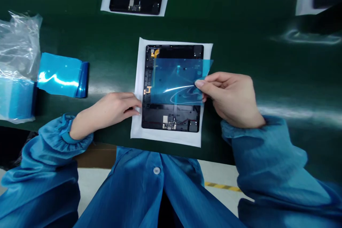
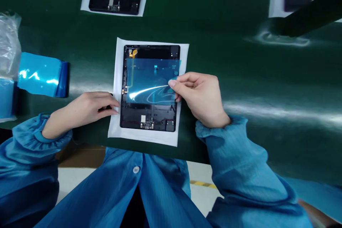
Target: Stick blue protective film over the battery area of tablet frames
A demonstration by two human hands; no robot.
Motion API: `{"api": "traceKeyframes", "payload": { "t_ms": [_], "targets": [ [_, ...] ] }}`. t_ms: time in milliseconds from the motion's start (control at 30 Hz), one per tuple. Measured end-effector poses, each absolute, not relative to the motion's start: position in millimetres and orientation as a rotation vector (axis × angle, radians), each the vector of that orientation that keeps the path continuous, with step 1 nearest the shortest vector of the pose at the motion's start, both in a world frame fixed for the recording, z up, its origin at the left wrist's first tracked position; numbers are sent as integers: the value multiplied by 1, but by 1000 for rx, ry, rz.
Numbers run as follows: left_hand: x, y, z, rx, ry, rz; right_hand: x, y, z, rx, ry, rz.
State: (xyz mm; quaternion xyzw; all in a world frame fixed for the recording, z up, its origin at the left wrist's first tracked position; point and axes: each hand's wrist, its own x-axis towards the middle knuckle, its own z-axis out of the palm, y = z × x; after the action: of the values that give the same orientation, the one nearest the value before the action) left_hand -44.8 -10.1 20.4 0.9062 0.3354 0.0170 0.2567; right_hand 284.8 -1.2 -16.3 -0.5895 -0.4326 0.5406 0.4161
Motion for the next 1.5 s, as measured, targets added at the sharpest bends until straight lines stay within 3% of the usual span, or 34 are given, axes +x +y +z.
{"api": "traceKeyframes", "payload": {
  "t_ms": [533,1500],
  "targets": [
    [-29,8,-5,2543,786,579,298,-12,-10,-1637,-1243,1224],
    [-23,12,1,2491,827,344,295,-13,4,-1758,-1451,1069]
  ]
}}
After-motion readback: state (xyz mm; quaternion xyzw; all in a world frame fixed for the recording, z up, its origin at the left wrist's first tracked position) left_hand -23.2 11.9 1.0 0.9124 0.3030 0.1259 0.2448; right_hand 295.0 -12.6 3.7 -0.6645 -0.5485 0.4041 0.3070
